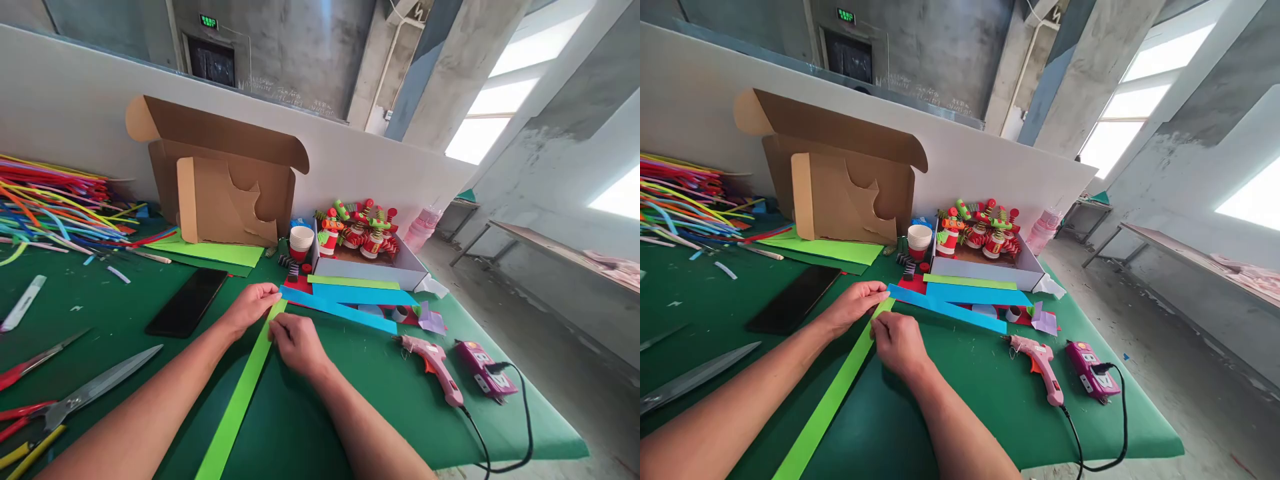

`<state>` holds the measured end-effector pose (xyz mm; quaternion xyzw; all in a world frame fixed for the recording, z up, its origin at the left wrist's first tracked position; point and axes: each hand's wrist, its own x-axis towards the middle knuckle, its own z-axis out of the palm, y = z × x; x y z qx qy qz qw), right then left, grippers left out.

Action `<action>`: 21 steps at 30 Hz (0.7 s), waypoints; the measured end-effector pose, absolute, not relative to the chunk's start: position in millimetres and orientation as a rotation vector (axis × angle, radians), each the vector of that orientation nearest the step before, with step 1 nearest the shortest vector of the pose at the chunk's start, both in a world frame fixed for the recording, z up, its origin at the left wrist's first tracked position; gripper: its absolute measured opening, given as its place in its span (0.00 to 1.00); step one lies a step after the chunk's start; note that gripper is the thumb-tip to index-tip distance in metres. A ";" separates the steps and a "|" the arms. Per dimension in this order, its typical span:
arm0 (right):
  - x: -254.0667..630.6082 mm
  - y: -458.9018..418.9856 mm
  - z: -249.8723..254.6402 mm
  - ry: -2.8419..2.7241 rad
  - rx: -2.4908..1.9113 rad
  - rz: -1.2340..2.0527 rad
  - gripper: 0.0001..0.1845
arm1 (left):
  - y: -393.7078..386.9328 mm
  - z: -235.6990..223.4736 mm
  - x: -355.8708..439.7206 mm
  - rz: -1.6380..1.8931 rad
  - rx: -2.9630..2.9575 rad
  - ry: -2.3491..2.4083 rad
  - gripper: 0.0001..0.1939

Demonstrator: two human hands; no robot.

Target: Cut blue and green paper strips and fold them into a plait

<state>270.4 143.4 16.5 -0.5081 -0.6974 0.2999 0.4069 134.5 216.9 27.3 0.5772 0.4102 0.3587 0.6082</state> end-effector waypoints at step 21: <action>268.8 161.9 1.0 -0.518 -0.957 1.258 0.19 | 198.8 27.3 151.8 0.841 1.281 0.891 0.21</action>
